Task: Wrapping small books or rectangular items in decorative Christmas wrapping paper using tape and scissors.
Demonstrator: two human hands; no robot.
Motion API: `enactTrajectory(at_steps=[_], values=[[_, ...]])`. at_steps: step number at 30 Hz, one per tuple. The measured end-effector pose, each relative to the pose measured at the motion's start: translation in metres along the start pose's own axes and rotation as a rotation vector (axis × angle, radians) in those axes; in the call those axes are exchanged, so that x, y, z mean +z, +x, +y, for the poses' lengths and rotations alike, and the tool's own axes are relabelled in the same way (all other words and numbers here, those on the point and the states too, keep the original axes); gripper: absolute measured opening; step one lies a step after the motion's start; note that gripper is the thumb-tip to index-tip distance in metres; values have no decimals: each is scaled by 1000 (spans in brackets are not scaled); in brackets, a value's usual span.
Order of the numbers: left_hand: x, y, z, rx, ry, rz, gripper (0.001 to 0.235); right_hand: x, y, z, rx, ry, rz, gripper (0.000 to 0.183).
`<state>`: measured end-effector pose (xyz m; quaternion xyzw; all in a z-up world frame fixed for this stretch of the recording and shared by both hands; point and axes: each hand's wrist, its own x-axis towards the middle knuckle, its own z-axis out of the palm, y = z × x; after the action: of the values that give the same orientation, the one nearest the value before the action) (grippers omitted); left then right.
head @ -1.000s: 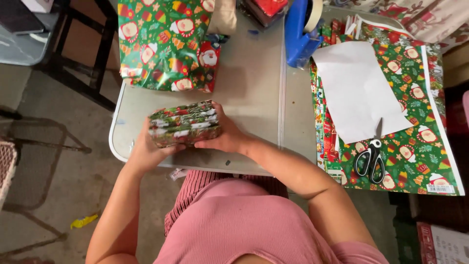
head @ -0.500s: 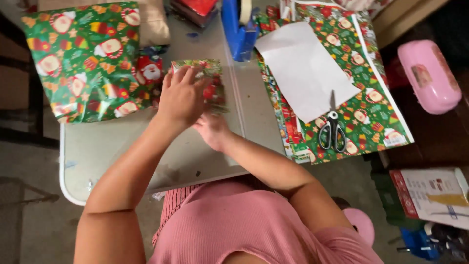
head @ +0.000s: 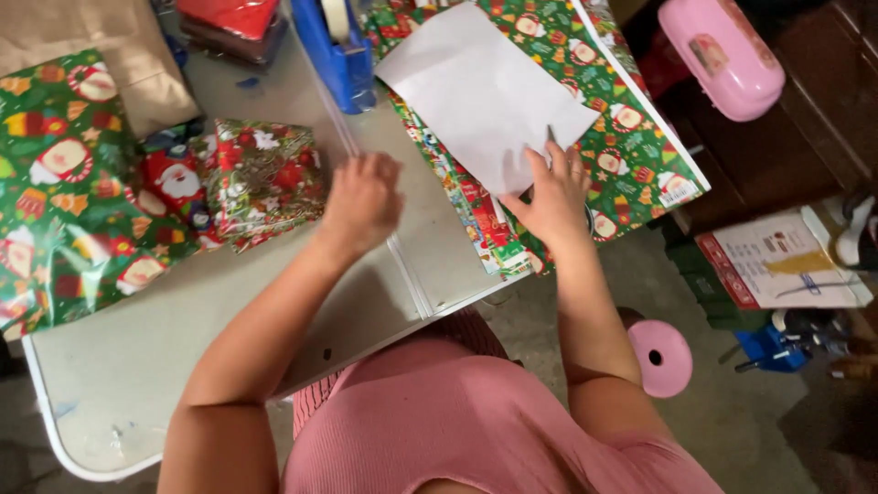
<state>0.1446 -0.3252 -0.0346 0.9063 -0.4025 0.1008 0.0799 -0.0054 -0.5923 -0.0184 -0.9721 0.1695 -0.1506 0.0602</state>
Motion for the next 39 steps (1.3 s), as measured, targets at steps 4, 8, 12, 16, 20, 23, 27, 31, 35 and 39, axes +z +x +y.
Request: enactTrajectory(at_steps=[4, 8, 12, 16, 20, 23, 27, 31, 35, 39], values=[[46, 38, 47, -31, -278, -243, 64, 7, -12, 18, 121, 49, -199, 81], [42, 61, 68, -162, -288, -245, 71, 30, -15, 23, 31, -72, 57, 68], [43, 57, 71, -213, -292, -224, 73, 52, -9, 30, 59, -115, 97, 47], [36, 49, 73, -170, -325, -201, 63, 26, -8, 14, 4, 24, -39, 76], [39, 50, 73, -82, -336, -194, 58, 13, -3, -8, 27, 11, -183, 90], [32, 50, 69, -25, -372, -211, 63, 25, 6, -15, 18, -66, -126, 65], [50, 53, 60, 12, -370, -193, 80, 85, 29, 34, -51, -222, 175, 27], [61, 61, 58, -101, -456, -182, 78, 77, 35, 43, 20, 121, 306, 24], [87, 80, 53, -183, -392, -97, 63, 86, 39, 66, 131, 453, 499, 16], [86, 98, 56, -224, -320, -148, 47, 61, 28, 32, -30, 611, 466, 35]])
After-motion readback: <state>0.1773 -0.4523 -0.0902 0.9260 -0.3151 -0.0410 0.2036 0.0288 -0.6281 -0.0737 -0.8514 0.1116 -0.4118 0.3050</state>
